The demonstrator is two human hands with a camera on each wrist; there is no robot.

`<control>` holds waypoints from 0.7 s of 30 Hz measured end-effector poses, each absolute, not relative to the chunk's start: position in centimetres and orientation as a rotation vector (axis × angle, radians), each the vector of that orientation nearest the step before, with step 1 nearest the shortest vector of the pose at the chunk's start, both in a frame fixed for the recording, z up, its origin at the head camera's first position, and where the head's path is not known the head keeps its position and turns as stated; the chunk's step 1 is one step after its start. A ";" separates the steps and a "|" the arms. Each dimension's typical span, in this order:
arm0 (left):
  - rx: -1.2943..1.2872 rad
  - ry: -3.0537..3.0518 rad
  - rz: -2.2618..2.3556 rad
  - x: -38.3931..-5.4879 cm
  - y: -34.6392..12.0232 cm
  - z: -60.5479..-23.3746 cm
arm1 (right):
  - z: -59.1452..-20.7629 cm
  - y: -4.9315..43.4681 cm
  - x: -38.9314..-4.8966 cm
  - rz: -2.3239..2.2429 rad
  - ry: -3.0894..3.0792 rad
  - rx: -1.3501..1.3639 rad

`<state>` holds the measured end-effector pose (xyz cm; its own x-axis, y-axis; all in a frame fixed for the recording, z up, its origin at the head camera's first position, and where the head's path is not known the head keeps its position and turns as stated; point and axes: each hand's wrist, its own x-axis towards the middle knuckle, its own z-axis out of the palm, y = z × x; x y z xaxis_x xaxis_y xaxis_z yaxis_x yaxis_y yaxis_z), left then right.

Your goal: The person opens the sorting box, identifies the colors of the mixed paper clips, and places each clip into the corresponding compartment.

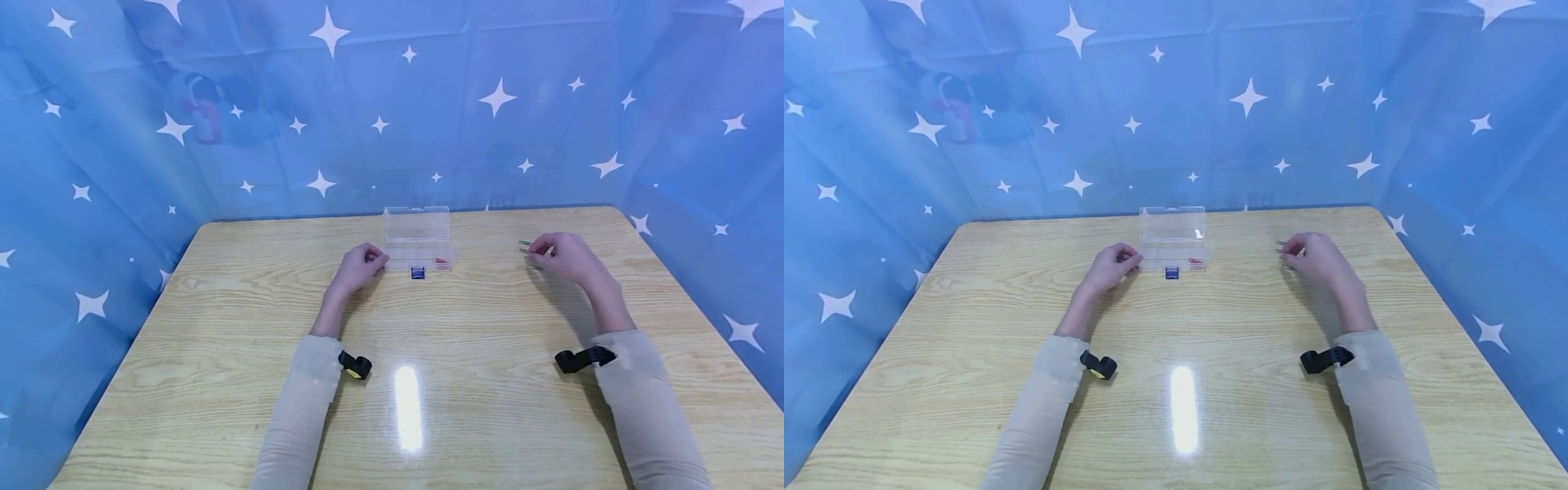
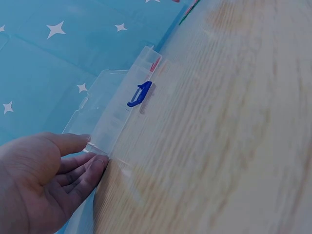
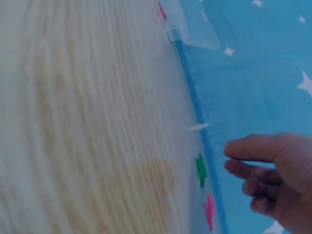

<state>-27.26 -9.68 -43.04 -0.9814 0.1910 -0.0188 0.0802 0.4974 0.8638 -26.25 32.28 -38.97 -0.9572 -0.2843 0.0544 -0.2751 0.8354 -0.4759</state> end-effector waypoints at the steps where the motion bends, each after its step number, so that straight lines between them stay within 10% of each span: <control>1: 0.240 2.620 1.501 -27.3 -9.7 -43.0 | -39.0 32.4 -26.2 -0.771 2.984 -0.450; 21: 0.251 2.614 1.506 -27.3 -9.8 -43.2 | -40.0 33.8 -26.4 -0.667 2.906 -0.397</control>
